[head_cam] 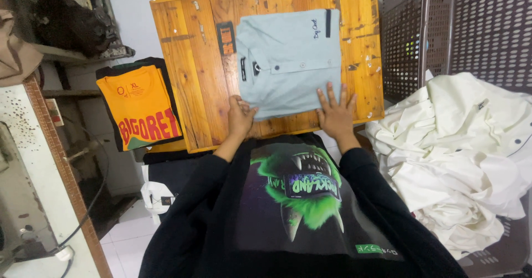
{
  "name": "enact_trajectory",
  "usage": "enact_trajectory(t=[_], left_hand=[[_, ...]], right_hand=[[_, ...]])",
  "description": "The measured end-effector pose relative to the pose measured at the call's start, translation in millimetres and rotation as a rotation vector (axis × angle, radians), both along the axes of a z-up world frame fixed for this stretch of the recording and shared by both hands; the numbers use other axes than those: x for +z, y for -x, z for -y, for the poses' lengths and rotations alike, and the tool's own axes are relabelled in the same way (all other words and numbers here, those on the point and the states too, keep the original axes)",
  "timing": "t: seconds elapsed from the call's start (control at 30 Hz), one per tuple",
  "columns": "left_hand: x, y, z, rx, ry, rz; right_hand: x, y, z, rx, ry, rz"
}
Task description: A person carefully folds a light blue button-down shirt on a wooden table, smoothing out wrinkles at each step.
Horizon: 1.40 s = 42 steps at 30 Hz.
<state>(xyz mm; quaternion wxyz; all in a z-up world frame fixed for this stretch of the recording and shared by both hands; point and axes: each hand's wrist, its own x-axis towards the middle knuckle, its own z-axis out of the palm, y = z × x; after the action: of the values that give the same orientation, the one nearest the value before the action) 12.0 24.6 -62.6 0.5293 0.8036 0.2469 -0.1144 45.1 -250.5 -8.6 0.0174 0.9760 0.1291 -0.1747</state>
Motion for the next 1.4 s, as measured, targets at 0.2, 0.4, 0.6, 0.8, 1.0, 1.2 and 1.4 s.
enact_trajectory(t=[0.2,0.4,0.6,0.8,1.0,1.2,1.4], left_hand=[[11.4,24.8,16.1,-0.273,0.356,-0.249],[75.2,-8.7,5.0,-0.358,-0.605,0.647],[66.7,-32.3,-7.4,-0.866,-0.746,0.239],[5.7,-57.1,-22.3,-0.504,-0.77,0.73],[-4.3,-132.1,-54.3,-0.331,-0.727,0.517],[1.2,-101.3,-45.5,-0.252,-0.517,0.276],[-32.2,-55.3,-64.2,-0.3,-0.293,-0.006]], right_hand=[[28.4,-4.6,9.4,-0.306,-0.141,0.093],[-9.5,37.0,-14.6,0.225,-0.543,0.392],[-24.4,49.2,-34.5,0.592,-0.292,0.256],[-10.9,71.5,-42.6,0.465,-0.216,0.28],[-31.8,96.8,-54.5,0.15,-0.5,0.604],[-17.3,104.5,-62.4,-0.568,-0.496,0.615],[-54.7,110.8,-39.9,-1.294,-0.92,0.289]])
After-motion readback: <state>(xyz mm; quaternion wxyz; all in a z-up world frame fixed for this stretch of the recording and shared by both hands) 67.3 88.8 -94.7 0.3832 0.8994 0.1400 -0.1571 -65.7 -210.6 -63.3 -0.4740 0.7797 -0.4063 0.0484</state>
